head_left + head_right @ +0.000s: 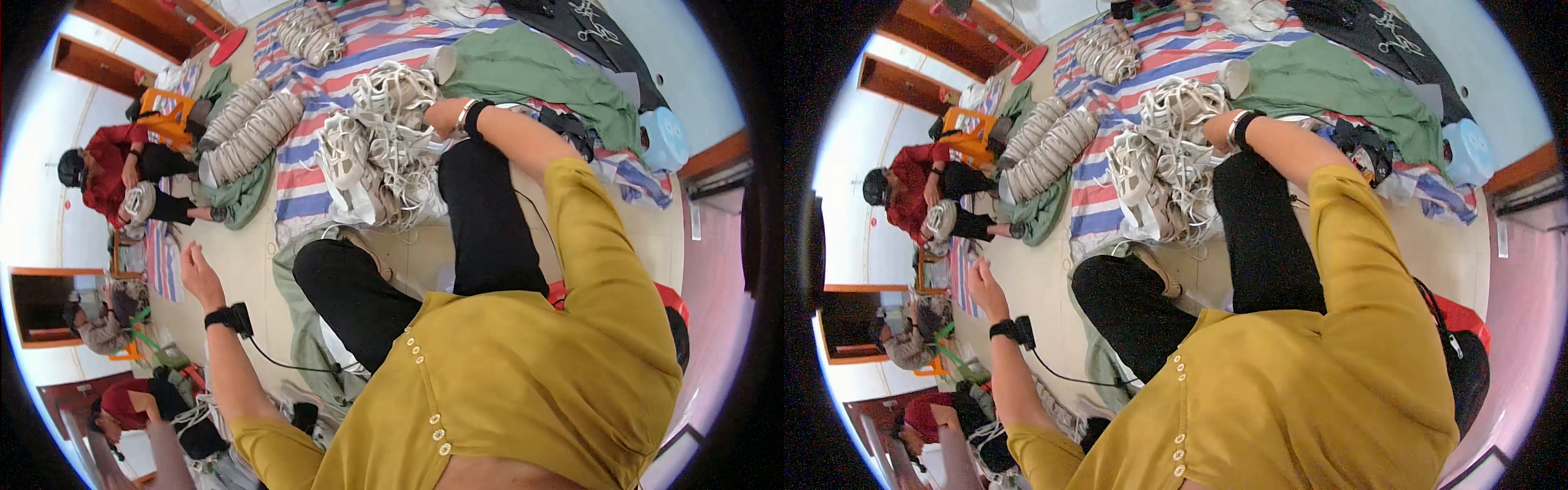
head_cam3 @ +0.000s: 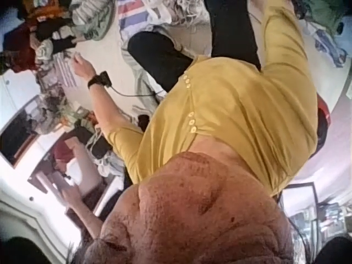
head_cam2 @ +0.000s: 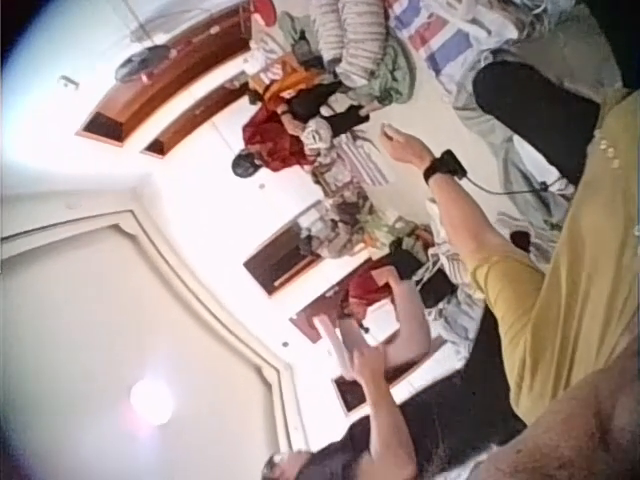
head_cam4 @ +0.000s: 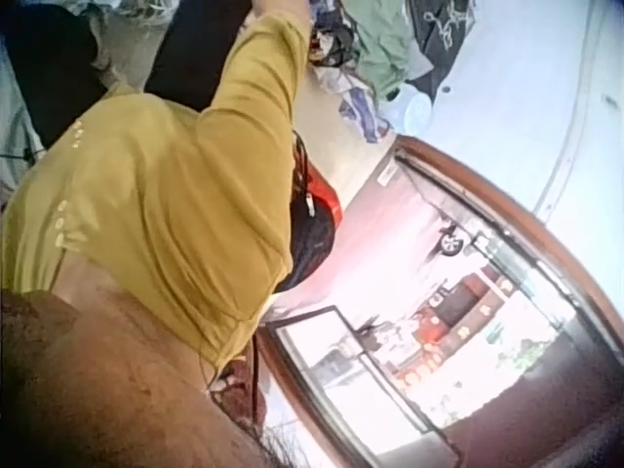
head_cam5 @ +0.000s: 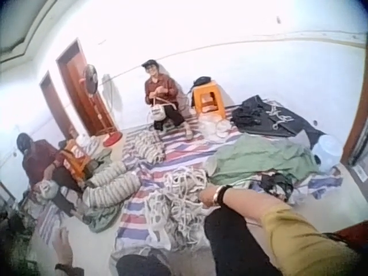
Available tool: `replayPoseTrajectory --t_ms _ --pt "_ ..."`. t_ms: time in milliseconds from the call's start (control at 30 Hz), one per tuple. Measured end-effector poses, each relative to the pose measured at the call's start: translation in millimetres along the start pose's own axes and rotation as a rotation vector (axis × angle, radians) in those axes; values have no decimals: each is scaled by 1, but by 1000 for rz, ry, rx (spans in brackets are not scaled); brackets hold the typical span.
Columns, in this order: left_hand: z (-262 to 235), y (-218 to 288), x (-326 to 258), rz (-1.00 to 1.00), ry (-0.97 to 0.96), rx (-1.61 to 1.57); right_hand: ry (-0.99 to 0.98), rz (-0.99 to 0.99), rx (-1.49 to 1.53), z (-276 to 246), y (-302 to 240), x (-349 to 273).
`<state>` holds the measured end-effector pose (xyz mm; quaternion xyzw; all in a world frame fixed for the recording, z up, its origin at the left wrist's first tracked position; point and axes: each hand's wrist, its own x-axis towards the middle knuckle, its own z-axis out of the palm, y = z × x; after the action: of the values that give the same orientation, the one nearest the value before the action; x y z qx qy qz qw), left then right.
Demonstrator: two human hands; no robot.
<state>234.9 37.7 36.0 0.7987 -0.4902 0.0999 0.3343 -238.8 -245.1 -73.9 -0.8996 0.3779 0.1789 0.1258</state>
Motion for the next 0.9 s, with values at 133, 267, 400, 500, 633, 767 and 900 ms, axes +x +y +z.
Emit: replayPoseTrajectory --t_ms 133,267,400,500,633,767,900 --pt "25 33 43 74 75 -318 -199 -100 -118 4 -6 37" --pt "65 114 85 177 72 -606 -229 -82 -11 14 -7 70" --pt "104 196 86 383 -122 -822 -127 -222 54 39 -21 76" --pt "143 236 62 312 -442 -927 -488 -14 228 55 -30 67" --pt "182 242 21 438 -769 -655 -559 -75 299 62 -42 66" --pt "207 221 12 442 -934 -505 -181 -219 116 62 -42 67" --pt "203 190 33 254 -695 -366 -266 -64 77 53 -16 67"
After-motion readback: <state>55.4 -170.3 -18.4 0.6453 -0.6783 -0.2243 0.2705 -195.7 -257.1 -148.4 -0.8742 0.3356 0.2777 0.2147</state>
